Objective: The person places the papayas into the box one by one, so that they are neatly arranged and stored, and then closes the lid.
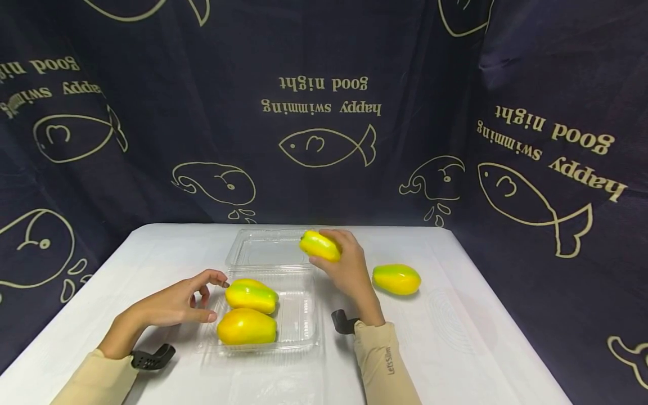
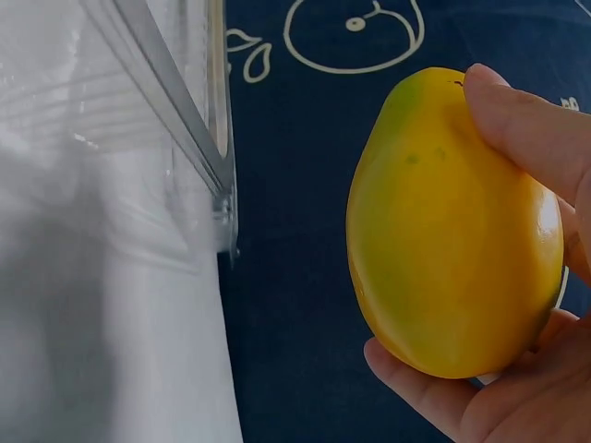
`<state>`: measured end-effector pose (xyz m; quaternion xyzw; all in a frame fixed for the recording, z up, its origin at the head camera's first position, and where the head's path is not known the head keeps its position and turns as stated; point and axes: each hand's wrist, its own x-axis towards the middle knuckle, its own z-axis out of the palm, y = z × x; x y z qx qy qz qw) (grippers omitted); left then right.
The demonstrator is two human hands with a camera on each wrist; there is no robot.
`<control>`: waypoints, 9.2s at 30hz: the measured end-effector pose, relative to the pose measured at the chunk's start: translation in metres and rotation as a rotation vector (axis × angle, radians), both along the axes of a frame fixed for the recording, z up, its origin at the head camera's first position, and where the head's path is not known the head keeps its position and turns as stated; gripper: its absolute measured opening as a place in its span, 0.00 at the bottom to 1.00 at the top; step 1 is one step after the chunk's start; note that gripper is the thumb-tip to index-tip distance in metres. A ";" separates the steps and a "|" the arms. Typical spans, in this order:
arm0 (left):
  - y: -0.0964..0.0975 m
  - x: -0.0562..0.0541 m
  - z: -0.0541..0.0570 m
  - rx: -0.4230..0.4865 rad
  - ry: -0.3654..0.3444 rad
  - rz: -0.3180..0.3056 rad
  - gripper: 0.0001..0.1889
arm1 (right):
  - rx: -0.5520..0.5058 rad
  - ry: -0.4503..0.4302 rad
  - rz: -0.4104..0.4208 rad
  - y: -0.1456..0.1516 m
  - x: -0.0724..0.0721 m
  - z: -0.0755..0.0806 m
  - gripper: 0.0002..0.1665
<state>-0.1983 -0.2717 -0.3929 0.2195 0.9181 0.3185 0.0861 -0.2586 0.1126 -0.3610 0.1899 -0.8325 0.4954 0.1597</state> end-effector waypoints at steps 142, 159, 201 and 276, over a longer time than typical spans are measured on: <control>0.002 0.002 0.000 -0.022 0.029 0.002 0.37 | 0.406 -0.009 0.162 -0.028 0.032 0.021 0.38; 0.001 0.002 0.000 -0.012 0.026 -0.012 0.36 | 0.351 0.050 0.035 0.007 0.034 0.043 0.39; 0.002 0.001 0.000 -0.006 0.011 -0.009 0.36 | 0.245 -0.125 -0.199 0.118 0.009 0.030 0.40; 0.000 -0.002 -0.003 -0.003 0.013 -0.022 0.37 | 0.331 -0.514 -0.229 0.143 -0.010 -0.025 0.43</control>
